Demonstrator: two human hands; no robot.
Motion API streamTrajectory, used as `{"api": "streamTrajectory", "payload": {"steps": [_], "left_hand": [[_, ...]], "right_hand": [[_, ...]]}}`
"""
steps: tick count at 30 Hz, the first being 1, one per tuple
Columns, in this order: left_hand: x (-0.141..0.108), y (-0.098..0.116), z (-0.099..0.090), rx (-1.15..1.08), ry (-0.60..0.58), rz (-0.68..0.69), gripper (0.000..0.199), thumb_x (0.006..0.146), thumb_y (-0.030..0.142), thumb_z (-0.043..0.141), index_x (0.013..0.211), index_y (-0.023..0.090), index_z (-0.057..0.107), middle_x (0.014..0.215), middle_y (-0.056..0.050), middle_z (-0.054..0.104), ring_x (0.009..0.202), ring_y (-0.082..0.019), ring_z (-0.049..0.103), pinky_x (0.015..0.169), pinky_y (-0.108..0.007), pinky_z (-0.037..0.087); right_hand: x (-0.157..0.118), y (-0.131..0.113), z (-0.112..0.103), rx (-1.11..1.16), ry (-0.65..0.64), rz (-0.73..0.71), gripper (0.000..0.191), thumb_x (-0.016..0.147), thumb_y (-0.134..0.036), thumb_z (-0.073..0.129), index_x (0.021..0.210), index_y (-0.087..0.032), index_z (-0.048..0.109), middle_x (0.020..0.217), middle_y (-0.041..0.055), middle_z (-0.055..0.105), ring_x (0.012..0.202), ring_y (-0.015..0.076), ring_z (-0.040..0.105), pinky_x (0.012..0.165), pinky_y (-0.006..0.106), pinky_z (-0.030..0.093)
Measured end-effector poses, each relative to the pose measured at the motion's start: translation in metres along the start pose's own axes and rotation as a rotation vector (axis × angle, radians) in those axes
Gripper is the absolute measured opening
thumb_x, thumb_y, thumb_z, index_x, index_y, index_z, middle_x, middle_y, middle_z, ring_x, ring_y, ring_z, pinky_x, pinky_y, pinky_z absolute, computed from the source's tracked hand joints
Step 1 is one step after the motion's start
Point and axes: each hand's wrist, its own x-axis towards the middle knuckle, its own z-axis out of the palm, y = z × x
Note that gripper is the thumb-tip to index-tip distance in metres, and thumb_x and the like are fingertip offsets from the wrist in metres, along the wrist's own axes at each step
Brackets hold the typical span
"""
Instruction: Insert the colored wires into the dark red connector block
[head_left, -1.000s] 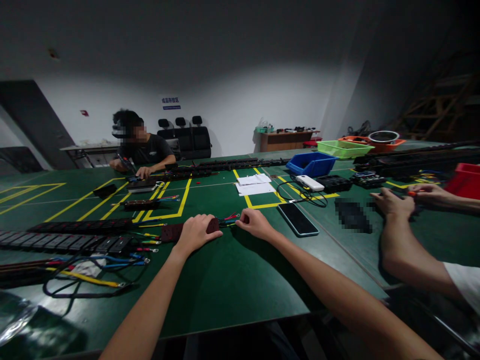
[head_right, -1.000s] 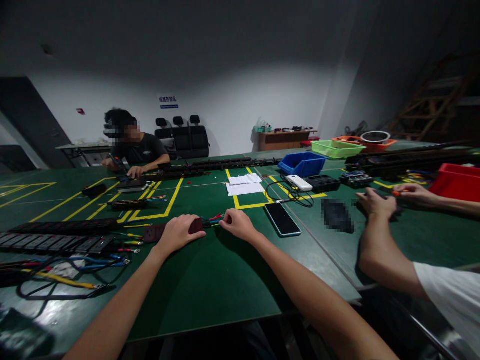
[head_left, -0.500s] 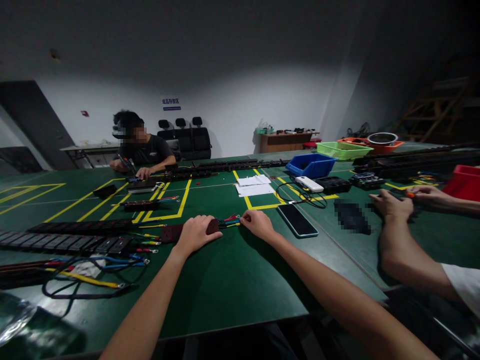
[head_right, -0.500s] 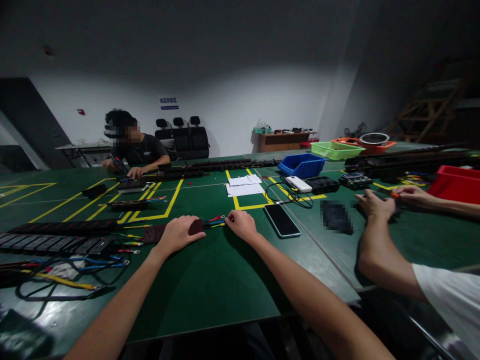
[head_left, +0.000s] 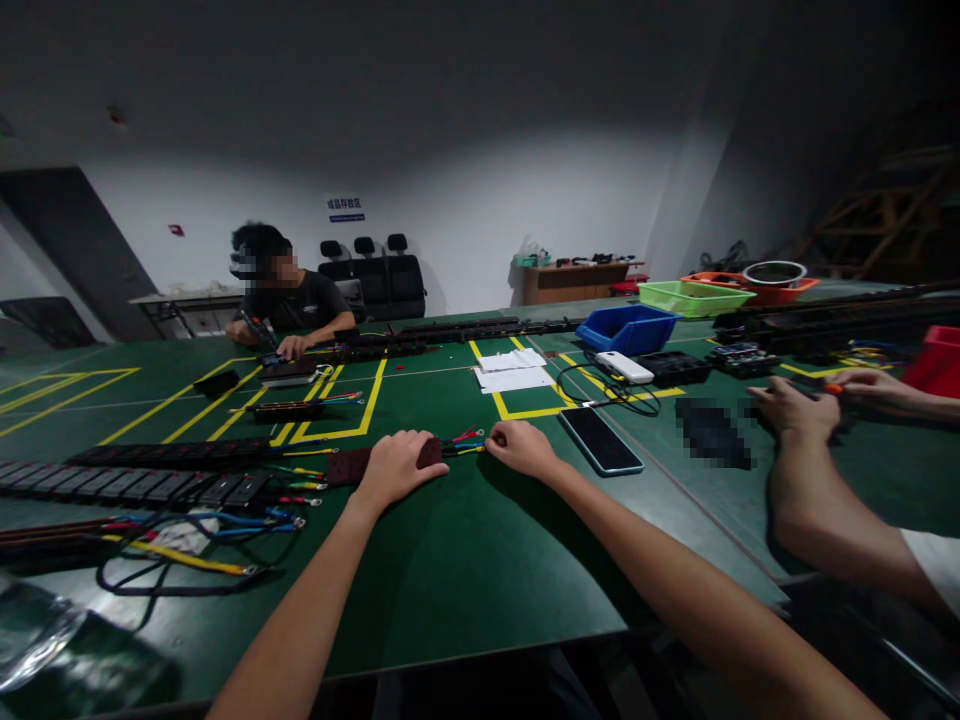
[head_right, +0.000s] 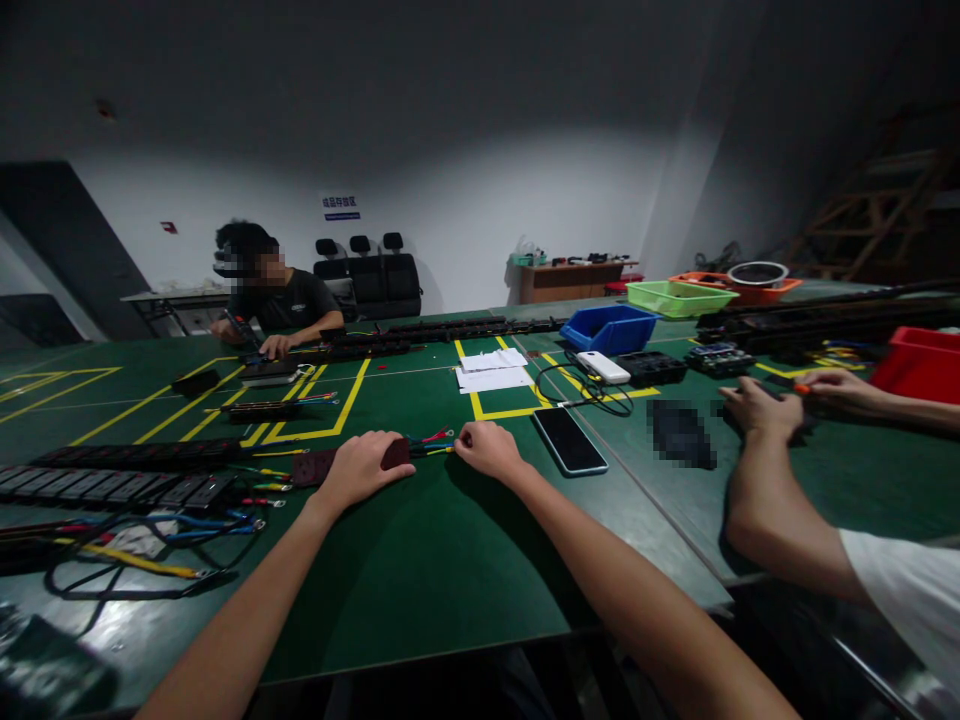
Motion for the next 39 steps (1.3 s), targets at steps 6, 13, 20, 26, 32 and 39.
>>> {"api": "streamTrajectory", "payload": {"steps": [6, 13, 20, 26, 32, 39], "left_hand": [[0.0, 0.001, -0.003, 0.0, 0.002, 0.006, 0.061, 0.087, 0.073, 0.051, 0.114, 0.02, 0.061, 0.101, -0.009, 0.069, 0.093, -0.026, 0.064, 0.076, -0.034, 0.045], [-0.003, 0.002, -0.01, -0.028, 0.054, -0.025, 0.056, 0.088, 0.069, 0.051, 0.111, 0.02, 0.063, 0.097, -0.008, 0.069, 0.087, -0.024, 0.063, 0.075, -0.035, 0.046], [-0.002, 0.002, -0.012, -0.034, 0.122, -0.044, 0.055, 0.088, 0.067, 0.052, 0.111, 0.019, 0.063, 0.096, -0.008, 0.069, 0.086, -0.025, 0.064, 0.074, -0.036, 0.047], [-0.002, 0.004, -0.012, -0.017, 0.127, -0.032, 0.054, 0.088, 0.066, 0.052, 0.113, 0.019, 0.062, 0.098, -0.009, 0.07, 0.088, -0.025, 0.064, 0.075, -0.035, 0.047], [-0.002, 0.004, -0.011, -0.002, 0.131, -0.02, 0.053, 0.089, 0.065, 0.053, 0.113, 0.018, 0.062, 0.098, -0.009, 0.07, 0.088, -0.025, 0.064, 0.076, -0.035, 0.047], [-0.001, 0.005, -0.013, -0.027, 0.143, -0.032, 0.055, 0.089, 0.066, 0.051, 0.114, 0.018, 0.062, 0.099, -0.01, 0.07, 0.088, -0.025, 0.064, 0.076, -0.036, 0.048]], "right_hand": [[0.0, 0.006, -0.006, 0.038, -0.067, -0.079, 0.025, 0.085, -0.046, 0.067, 0.083, -0.021, 0.069, 0.079, 0.0016, 0.069, 0.069, 0.0136, 0.057, 0.057, 0.024, 0.029], [0.002, 0.008, -0.007, 0.07, -0.067, -0.161, 0.022, 0.09, -0.044, 0.065, 0.089, -0.022, 0.069, 0.084, 0.002, 0.069, 0.074, 0.0142, 0.059, 0.059, 0.024, 0.031], [0.002, 0.004, -0.006, 0.103, -0.005, -0.156, 0.031, 0.097, -0.046, 0.053, 0.088, -0.02, 0.068, 0.083, 0.0039, 0.068, 0.074, 0.0155, 0.059, 0.06, 0.025, 0.03], [0.008, 0.01, 0.008, 0.33, -0.011, -0.123, 0.049, 0.098, -0.055, 0.045, 0.07, -0.017, 0.06, 0.065, 0.0009, 0.06, 0.06, 0.0128, 0.051, 0.056, 0.024, 0.029], [0.01, 0.011, 0.013, 0.54, -0.03, -0.082, 0.049, 0.091, -0.06, 0.051, 0.068, -0.018, 0.055, 0.058, -0.002, 0.054, 0.054, 0.0114, 0.05, 0.052, 0.022, 0.033], [0.009, 0.008, 0.013, 0.905, -0.118, 0.1, 0.049, 0.08, -0.066, 0.063, 0.072, -0.019, 0.051, 0.059, -0.0046, 0.051, 0.048, 0.0079, 0.047, 0.042, 0.019, 0.032]]}}
